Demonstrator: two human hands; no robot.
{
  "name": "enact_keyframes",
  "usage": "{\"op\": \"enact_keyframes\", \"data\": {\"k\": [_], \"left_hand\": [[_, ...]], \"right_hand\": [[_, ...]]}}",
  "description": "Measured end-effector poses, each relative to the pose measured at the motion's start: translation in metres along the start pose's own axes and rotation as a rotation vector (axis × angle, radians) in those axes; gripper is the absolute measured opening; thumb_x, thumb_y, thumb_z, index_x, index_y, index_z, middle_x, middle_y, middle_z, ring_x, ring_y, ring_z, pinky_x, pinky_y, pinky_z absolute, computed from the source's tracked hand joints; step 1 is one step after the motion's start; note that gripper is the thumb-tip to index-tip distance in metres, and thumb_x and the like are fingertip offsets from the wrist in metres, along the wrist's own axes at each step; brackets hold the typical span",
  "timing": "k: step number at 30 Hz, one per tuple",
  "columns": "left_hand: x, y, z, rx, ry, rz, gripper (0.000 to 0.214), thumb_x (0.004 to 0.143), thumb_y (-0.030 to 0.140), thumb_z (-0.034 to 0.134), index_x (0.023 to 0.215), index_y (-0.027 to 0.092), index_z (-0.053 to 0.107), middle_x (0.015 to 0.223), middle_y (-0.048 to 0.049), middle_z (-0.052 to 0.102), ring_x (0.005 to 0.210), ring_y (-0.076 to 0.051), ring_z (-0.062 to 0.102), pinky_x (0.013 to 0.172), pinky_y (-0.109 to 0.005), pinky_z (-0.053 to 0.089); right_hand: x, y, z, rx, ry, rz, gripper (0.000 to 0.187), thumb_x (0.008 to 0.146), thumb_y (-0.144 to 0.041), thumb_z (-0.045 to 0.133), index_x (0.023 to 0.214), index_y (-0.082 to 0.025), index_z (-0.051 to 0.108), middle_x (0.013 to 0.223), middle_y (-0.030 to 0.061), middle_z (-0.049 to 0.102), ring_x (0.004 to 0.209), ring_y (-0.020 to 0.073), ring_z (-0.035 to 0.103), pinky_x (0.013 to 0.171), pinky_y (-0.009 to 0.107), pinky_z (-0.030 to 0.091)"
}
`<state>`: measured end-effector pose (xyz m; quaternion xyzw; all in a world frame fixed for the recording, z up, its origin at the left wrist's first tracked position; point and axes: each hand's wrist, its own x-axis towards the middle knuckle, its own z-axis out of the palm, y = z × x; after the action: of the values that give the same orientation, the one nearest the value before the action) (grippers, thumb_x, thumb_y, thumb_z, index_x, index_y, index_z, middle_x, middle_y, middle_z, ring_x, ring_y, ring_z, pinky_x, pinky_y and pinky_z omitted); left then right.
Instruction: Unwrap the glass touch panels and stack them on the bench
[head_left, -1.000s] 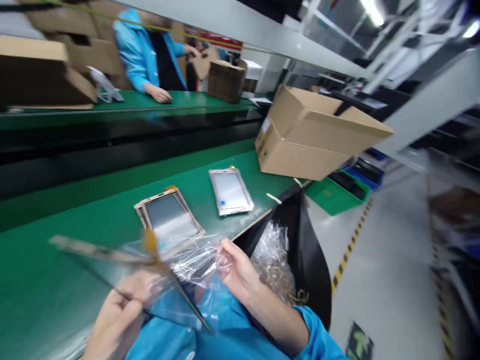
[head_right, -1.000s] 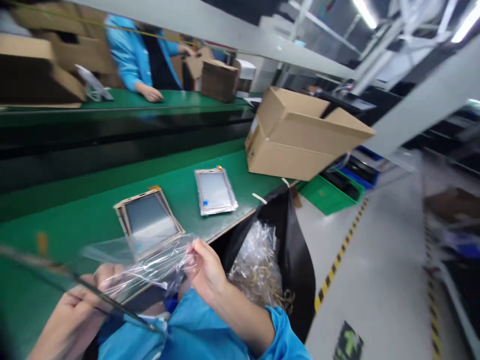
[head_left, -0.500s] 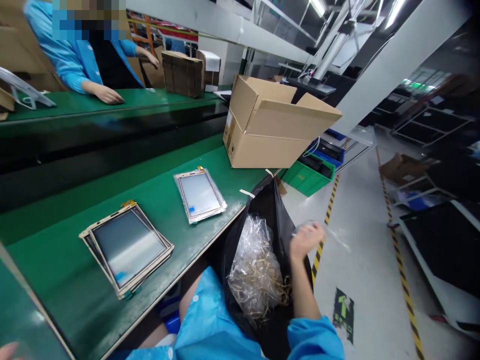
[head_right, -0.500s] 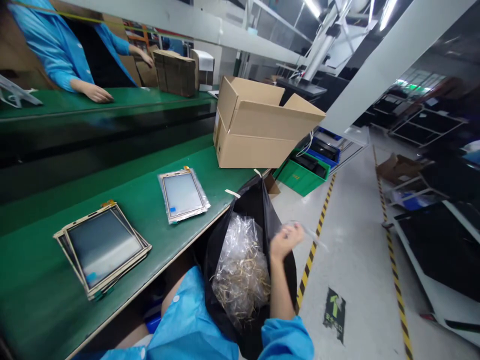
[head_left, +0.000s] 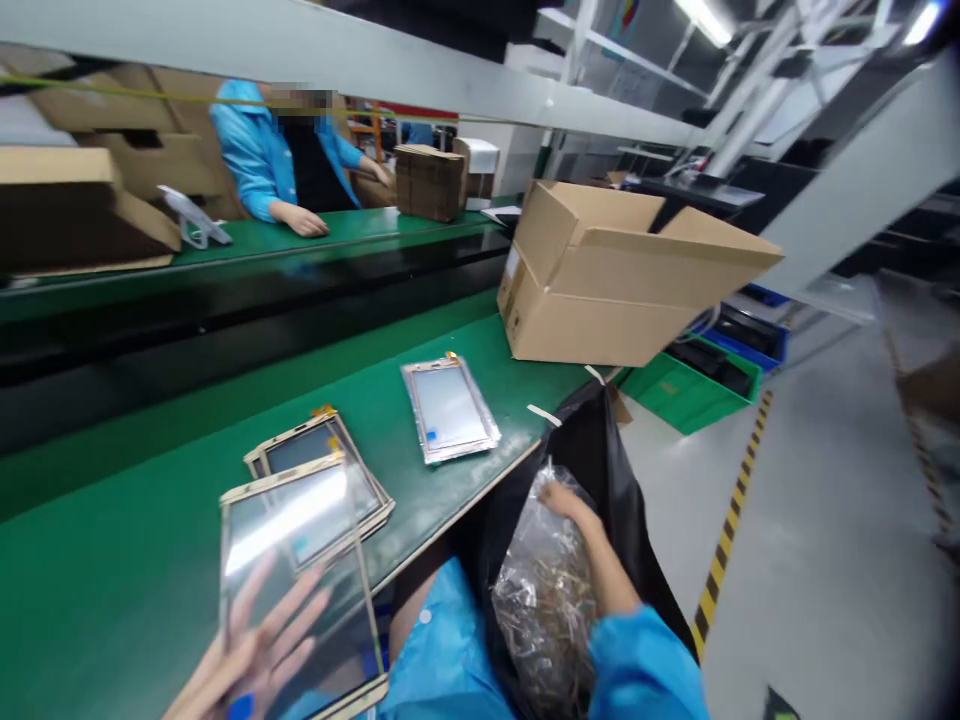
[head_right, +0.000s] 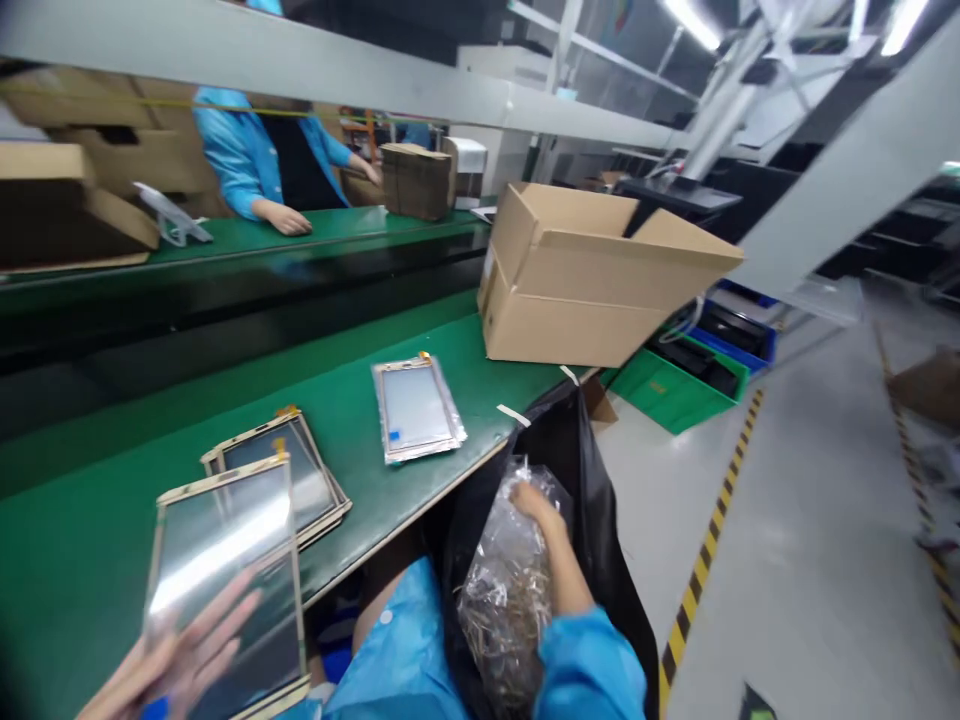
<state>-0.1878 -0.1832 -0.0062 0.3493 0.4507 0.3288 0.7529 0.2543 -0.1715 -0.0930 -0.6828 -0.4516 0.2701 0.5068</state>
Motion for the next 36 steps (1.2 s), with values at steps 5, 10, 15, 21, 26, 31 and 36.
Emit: {"op": "enact_keyframes", "data": {"k": [5,10,15,21,26,31,36], "left_hand": [[0.0,-0.008,0.011,-0.128,0.111,-0.072,0.064,0.082,0.046,0.061,0.14,0.029,0.041,0.121,-0.011,0.067,0.11,-0.032,0.063,0.091,-0.044,0.047],[-0.017,-0.013,0.009,-0.071,-0.007,-0.008,0.055,0.083,0.047,0.062,0.131,0.021,0.051,0.117,-0.0153,0.068,0.102,-0.031,0.066,0.082,-0.038,0.051],[-0.031,-0.024,-0.008,-0.006,-0.116,0.054,0.047,0.09,0.045,0.053,0.132,0.025,0.049,0.122,-0.0125,0.066,0.107,-0.029,0.064,0.086,-0.039,0.05],[-0.036,-0.024,-0.016,-0.007,-0.152,0.082,0.047,0.093,0.042,0.048,0.135,0.022,0.044,0.125,-0.0144,0.064,0.109,-0.028,0.063,0.087,-0.04,0.049],[-0.039,-0.014,-0.015,0.023,-0.164,0.072,0.05,0.093,0.044,0.046,0.137,0.021,0.04,0.125,-0.0153,0.063,0.108,-0.028,0.064,0.086,-0.04,0.05],[-0.048,-0.001,-0.021,0.187,-0.169,0.02,0.053,0.091,0.048,0.048,0.136,0.019,0.043,0.122,-0.0153,0.065,0.106,-0.027,0.064,0.085,-0.039,0.051],[-0.054,0.01,-0.021,0.435,-0.213,-0.032,0.051,0.094,0.047,0.042,0.137,0.021,0.044,0.119,-0.0119,0.067,0.103,-0.025,0.064,0.087,-0.038,0.051]], "right_hand": [[-0.013,-0.05,-0.005,0.087,-0.109,-0.011,0.035,0.085,-0.052,0.057,0.079,-0.019,0.067,0.069,0.0066,0.069,0.056,0.0169,0.061,0.05,0.027,0.046],[-0.036,-0.126,0.09,0.412,-0.65,0.078,0.049,0.082,-0.063,0.053,0.083,-0.016,0.067,0.075,0.0091,0.072,0.064,0.0177,0.066,0.054,0.027,0.046],[-0.039,-0.164,0.156,0.425,-1.039,0.295,0.059,0.08,-0.071,0.046,0.067,-0.015,0.058,0.058,0.0063,0.068,0.051,0.0141,0.062,0.045,0.021,0.036],[-0.045,-0.178,0.149,0.177,-0.99,0.051,0.051,0.083,-0.064,0.05,0.067,-0.016,0.061,0.066,0.0056,0.069,0.053,0.0122,0.058,0.047,0.022,0.039],[-0.058,-0.163,0.15,0.039,-0.793,-0.108,0.041,0.089,-0.054,0.045,0.072,-0.02,0.058,0.055,0.0002,0.062,0.048,0.0146,0.059,0.049,0.025,0.045],[-0.049,-0.173,0.15,-0.25,-0.817,-0.606,0.026,0.094,-0.034,0.046,0.085,-0.02,0.065,0.081,0.0052,0.07,0.075,0.0189,0.065,0.068,0.029,0.048],[-0.046,-0.217,0.16,-0.225,-0.94,-0.842,0.016,0.096,-0.023,0.043,0.094,-0.019,0.058,0.086,0.0044,0.064,0.08,0.0158,0.059,0.071,0.028,0.047]]}}
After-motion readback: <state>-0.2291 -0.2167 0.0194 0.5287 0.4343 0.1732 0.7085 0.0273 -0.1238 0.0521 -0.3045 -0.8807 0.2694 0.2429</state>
